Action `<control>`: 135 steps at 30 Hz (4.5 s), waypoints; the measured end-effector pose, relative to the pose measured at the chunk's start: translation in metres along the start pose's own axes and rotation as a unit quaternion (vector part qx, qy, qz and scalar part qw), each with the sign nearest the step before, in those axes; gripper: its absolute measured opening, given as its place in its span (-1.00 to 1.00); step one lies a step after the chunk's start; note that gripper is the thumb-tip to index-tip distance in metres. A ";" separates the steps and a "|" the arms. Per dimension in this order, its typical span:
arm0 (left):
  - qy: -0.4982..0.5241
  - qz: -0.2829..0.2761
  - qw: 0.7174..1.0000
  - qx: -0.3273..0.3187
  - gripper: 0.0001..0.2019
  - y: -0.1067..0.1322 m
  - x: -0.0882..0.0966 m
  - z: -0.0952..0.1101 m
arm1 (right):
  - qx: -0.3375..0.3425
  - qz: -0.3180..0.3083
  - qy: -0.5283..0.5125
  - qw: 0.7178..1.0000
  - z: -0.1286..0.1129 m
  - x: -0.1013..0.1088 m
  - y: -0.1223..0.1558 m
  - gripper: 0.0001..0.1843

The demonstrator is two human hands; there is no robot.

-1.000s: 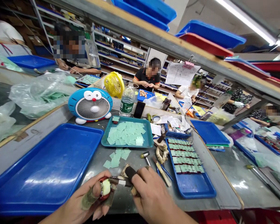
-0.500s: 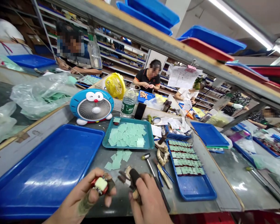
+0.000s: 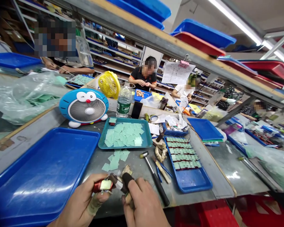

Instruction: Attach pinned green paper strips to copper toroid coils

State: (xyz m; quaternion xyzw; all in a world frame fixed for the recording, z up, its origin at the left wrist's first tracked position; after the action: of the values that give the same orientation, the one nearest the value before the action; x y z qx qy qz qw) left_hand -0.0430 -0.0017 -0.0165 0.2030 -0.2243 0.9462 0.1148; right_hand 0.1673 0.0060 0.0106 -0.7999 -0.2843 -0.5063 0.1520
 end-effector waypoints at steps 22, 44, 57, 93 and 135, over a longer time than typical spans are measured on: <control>0.043 -0.027 0.997 0.065 -0.74 -0.002 0.004 0.013 | -0.030 -0.029 0.043 0.998 -0.009 0.019 0.000 -0.57; 0.578 -0.131 0.795 0.127 -0.51 0.025 -0.017 0.017 | 0.112 -0.075 0.052 0.990 0.007 0.040 0.001 -0.78; 0.557 -0.108 0.807 0.164 -0.51 0.021 -0.022 0.013 | 0.098 -0.045 0.061 0.992 0.011 0.020 -0.009 -0.82; 0.332 -0.211 0.905 0.161 -0.59 0.005 0.019 0.018 | 0.055 -0.125 0.047 0.989 -0.002 0.048 -0.009 -0.81; 0.464 -0.079 0.872 0.133 -0.53 0.030 -0.001 0.019 | 0.077 -0.071 0.074 0.992 -0.014 0.022 -0.020 -0.61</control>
State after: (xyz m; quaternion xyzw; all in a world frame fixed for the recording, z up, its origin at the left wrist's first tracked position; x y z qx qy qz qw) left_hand -0.0453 -0.0364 -0.0128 -0.2290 -0.0007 0.9403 0.2517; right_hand 0.1518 0.0210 0.0355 -0.7238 -0.3661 -0.5505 0.1975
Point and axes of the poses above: each hand's wrist, its own y-axis away from the middle knuckle, its own x-axis out of the back of the hand, z = x × y, the point moved 3 cm from there along -y, towards the middle knuckle, and after that the axes turned 13 degrees about -z, right-handed, at the moved point
